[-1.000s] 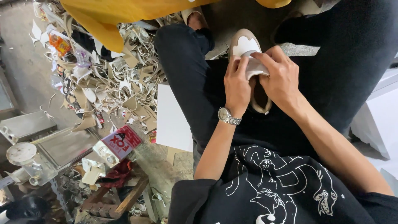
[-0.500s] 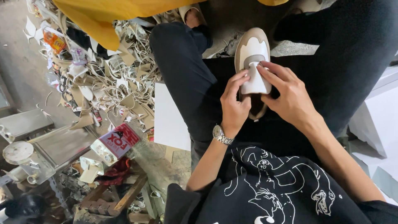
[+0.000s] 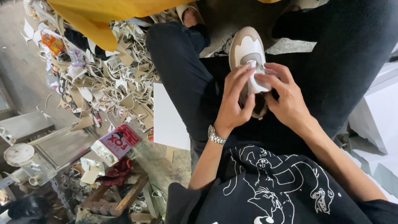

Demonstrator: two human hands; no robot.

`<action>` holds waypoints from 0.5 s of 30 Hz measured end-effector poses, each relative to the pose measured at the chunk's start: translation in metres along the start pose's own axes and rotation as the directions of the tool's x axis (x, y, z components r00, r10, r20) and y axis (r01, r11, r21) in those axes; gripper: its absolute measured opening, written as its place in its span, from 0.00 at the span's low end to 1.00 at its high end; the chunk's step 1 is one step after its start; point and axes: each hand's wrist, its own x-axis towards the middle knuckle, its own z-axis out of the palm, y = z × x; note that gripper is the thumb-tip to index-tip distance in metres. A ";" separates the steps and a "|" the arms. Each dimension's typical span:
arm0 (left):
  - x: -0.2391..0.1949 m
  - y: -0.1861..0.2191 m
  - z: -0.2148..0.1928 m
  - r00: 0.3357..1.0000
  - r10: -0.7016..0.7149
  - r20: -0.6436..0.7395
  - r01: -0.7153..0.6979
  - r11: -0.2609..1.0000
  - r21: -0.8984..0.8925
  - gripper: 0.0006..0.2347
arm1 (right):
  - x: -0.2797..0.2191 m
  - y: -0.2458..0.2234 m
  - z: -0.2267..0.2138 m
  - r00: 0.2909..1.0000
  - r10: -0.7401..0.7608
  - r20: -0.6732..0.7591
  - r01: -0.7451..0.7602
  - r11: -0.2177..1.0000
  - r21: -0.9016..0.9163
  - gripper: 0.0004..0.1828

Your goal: Cleaning a sneaker with a cloth, inserting a foam form to maintain its shape, and placing it into a shoe box for packaging.

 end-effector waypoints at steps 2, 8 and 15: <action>-0.001 0.001 0.002 0.994 0.066 0.085 -0.079 0.985 0.152 0.22 | -0.006 0.001 0.008 0.989 0.068 -0.133 -0.062 0.997 0.044 0.29; 0.002 -0.017 0.015 0.992 0.035 0.119 -0.090 0.862 0.499 0.30 | -0.008 0.020 0.018 0.949 0.143 -0.281 -0.088 0.976 0.200 0.19; 0.011 0.002 0.009 0.976 -0.005 0.216 -0.129 0.791 0.599 0.23 | -0.005 0.023 0.018 0.922 0.209 -0.327 -0.107 0.947 0.304 0.13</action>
